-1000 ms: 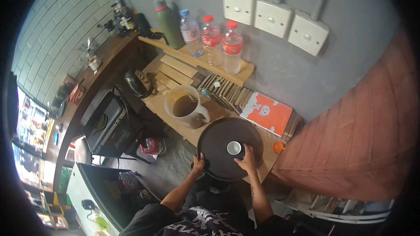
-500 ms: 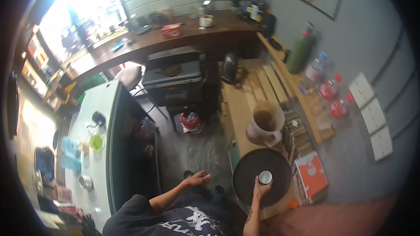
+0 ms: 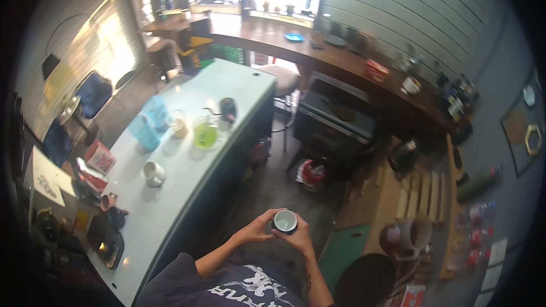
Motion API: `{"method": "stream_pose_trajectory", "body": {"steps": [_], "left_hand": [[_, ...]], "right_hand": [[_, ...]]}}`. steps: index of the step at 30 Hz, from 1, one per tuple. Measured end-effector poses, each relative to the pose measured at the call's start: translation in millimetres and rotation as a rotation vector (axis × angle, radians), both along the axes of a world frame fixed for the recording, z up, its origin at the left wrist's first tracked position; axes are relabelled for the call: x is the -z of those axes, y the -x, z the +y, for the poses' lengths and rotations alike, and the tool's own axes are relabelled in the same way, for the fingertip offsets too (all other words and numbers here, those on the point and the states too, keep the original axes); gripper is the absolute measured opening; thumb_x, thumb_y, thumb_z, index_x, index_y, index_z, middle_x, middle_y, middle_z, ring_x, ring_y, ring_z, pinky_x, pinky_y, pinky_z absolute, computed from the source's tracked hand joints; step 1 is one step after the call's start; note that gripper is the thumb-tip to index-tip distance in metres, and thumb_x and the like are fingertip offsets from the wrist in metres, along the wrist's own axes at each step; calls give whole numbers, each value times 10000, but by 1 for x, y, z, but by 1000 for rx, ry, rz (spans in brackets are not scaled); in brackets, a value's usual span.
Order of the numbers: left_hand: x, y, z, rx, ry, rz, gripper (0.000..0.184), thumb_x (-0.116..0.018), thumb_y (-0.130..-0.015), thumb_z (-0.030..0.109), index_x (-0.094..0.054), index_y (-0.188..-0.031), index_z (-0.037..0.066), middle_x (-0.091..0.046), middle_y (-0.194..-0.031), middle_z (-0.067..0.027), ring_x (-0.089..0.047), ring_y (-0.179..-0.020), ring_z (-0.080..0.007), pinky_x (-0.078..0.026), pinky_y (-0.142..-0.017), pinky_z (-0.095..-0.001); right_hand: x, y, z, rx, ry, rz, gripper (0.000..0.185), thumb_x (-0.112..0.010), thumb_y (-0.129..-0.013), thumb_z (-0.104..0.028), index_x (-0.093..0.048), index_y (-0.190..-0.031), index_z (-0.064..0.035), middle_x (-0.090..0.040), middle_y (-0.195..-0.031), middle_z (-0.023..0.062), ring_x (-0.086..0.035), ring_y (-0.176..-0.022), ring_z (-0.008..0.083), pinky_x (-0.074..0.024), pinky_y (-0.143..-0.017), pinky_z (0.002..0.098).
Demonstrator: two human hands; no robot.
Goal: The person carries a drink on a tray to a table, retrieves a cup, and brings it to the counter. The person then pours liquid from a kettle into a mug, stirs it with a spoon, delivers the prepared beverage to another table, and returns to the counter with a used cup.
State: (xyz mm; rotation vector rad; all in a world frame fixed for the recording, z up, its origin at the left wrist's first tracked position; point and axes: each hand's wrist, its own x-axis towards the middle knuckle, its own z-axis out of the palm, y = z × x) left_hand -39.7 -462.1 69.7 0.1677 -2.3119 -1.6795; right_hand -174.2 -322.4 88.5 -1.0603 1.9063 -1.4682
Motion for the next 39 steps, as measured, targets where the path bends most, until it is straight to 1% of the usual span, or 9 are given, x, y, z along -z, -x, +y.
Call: {"method": "stream_pose_trajectory", "body": {"steps": [7,9,14,16,17,18,22,31,39], "left_hand": [[-30,-137,-100,-431,-66,93,757,-772,-645,21,-483,-1344,20,-571,-1328,-154,-568,-1241,-292,-441,-1066,-383],[-33,-178,-119,-542,-32,82,763,-774,-637,14,-482,-1342,22,-574,-1322,-153,-570,-1239,-285,-445,-1062,-381],[-43,-268,-135,-783,-72,40,769,-836,-637,39,-488,-1322,36,-592,-1298,-143,-578,-1228,-261,-460,-1042,-371],[-48,-295,-131,-855,-70,57,754,-867,-651,76,-495,-1307,38,-594,-1295,-137,-581,-1221,-254,-466,-1032,-366],[-45,-306,-128,-902,-61,65,745,-871,-659,88,-500,-1304,38,-596,-1290,-131,-584,-1214,-245,-466,-1031,-361],[-42,-317,-123,-950,-53,72,736,-875,-667,99,-504,-1300,38,-598,-1284,-125,-586,-1207,-237,-466,-1029,-357],[-23,-348,-98,-1280,-119,42,675,-889,-676,134,-529,-1239,41,-635,-1178,-105,-632,-1106,-202,-503,-959,-347],[6,-383,-79,-1790,144,-63,688,-909,-659,172,-524,-1212,35,-665,-1079,-154,-675,-1007,-297,-535,-879,-386],[17,-401,-77,-1963,100,-101,694,-914,-650,127,-521,-1214,37,-640,-1109,-116,-637,-1043,-225,-511,-907,-369]], "right_hand": [[-24,-102,-163,-519,39,39,657,-935,-639,-245,-623,-1157,11,-674,-1073,109,-650,-994,187,-513,-885,330],[-32,-133,-203,-674,102,178,687,-922,-643,-267,-609,-1182,21,-627,-1124,150,-633,-1049,274,-503,-914,375],[-45,-203,-262,-1014,26,130,750,-895,-692,-300,-551,-1282,10,-578,-1217,167,-587,-1129,309,-479,-971,396],[-50,-221,-276,-1152,53,240,766,-885,-719,-285,-514,-1329,-7,-553,-1243,155,-615,-1075,279,-512,-922,371],[-57,-226,-284,-1219,-13,190,743,-870,-750,-249,-496,-1350,-19,-541,-1234,139,-660,-957,218,-553,-811,319],[-53,-229,-292,-1243,-32,167,699,-855,-767,-196,-500,-1342,-19,-544,-1208,122,-677,-824,154,-559,-698,271],[-71,-238,-321,-1398,-119,168,509,-821,-787,-130,-592,-1223,-3,-618,-1054,96,-672,-711,118,-551,-669,261],[-58,-288,-351,-1630,-156,192,313,-769,-850,-112,-646,-1114,4,-666,-877,51,-648,-641,100,-505,-608,254],[-24,-332,-369,-1507,-61,106,197,-694,-892,-79,-649,-1064,8,-655,-888,94,-657,-639,145,-501,-589,295]]}}
